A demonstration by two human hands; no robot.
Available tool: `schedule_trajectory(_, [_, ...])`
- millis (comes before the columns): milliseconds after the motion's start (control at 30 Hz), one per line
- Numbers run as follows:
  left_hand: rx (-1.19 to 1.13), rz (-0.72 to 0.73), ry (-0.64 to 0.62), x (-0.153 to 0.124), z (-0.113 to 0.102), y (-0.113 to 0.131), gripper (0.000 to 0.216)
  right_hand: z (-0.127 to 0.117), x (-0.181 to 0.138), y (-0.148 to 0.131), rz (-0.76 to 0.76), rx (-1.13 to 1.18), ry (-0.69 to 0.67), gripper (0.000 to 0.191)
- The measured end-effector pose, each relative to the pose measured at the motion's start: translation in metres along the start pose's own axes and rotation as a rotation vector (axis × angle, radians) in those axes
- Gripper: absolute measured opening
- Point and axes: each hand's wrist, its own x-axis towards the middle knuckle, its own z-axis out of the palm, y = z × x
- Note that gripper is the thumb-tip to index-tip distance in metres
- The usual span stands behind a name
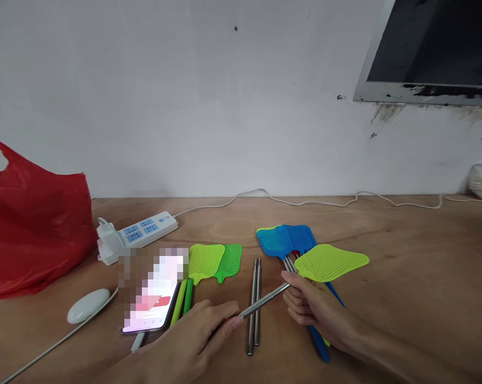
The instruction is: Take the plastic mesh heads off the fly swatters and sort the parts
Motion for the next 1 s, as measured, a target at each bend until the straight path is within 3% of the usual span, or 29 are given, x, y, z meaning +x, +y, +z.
schedule_trajectory(167, [-0.023, -0.02, 0.004, -0.006, 0.005, -0.01, 0.043, -0.007, 0.001, 0.002, -0.066, 0.014, 0.083, 0.07])
schedule_trajectory(367, [-0.001, -0.052, -0.033, -0.005, 0.007, -0.011, 0.037, -0.017, 0.004, 0.009, -0.024, 0.088, 0.048, 0.06])
schedule_trajectory(467, [0.003, -0.05, 0.013, -0.006, 0.006, -0.01, 0.031, -0.022, 0.004, 0.01, -0.053, 0.168, 0.082, 0.056])
schedule_trajectory(567, [0.01, -0.054, 0.073, -0.009, 0.003, -0.009, 0.026, -0.025, 0.003, 0.008, -0.093, 0.207, 0.183, 0.055])
schedule_trajectory(733, [0.065, -0.11, 0.053, -0.014, -0.003, -0.015, 0.037, -0.028, 0.001, 0.005, -0.112, 0.119, 0.396, 0.053])
schedule_trajectory(833, [0.076, -0.097, 0.131, -0.017, -0.003, -0.021, 0.038, -0.024, 0.001, 0.005, -0.135, 0.095, 0.464, 0.056])
schedule_trajectory(1000, [0.106, -0.049, 0.163, -0.016, 0.002, -0.019, 0.035, -0.009, 0.0, 0.009, -0.106, 0.027, 0.292, 0.058])
